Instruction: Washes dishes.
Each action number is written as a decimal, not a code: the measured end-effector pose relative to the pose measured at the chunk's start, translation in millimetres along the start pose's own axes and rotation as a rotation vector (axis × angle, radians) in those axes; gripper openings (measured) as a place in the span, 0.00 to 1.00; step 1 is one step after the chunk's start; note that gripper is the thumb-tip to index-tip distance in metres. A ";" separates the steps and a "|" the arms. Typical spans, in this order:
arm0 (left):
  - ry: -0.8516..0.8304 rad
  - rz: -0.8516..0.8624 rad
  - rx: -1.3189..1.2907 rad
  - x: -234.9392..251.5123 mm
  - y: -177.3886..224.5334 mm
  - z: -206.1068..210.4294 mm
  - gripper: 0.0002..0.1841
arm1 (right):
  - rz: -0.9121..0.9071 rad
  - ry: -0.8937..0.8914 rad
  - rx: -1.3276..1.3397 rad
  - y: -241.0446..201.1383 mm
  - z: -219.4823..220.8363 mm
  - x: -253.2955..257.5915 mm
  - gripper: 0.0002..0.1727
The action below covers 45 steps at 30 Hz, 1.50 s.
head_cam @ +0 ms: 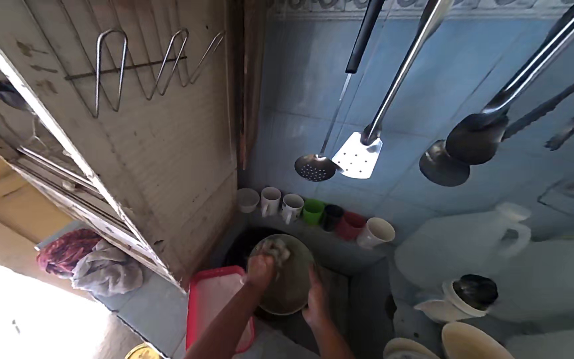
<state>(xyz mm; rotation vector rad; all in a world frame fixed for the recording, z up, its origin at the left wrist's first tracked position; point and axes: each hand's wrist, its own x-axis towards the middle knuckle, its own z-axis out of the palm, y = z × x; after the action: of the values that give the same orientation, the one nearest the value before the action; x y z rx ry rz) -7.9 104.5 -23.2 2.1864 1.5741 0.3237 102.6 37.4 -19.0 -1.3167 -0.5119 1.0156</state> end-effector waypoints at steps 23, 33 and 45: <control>0.085 -0.016 -0.865 -15.3 36.4 23.2 0.23 | -0.106 -0.078 -0.003 -2.1 9.3 9.1 0.23; -0.148 0.183 -0.637 -66.3 41.2 14.0 0.26 | -0.084 0.018 -0.133 -18.6 2.2 15.0 0.25; -0.145 0.302 -0.149 -69.9 31.2 -5.6 0.15 | 0.069 0.008 0.043 5.8 3.1 7.3 0.31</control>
<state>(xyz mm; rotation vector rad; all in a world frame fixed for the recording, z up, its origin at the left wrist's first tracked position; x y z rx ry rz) -7.0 31.3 0.3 2.2720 1.1076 0.3507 101.9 44.8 -25.4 -1.3071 -0.4386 1.0726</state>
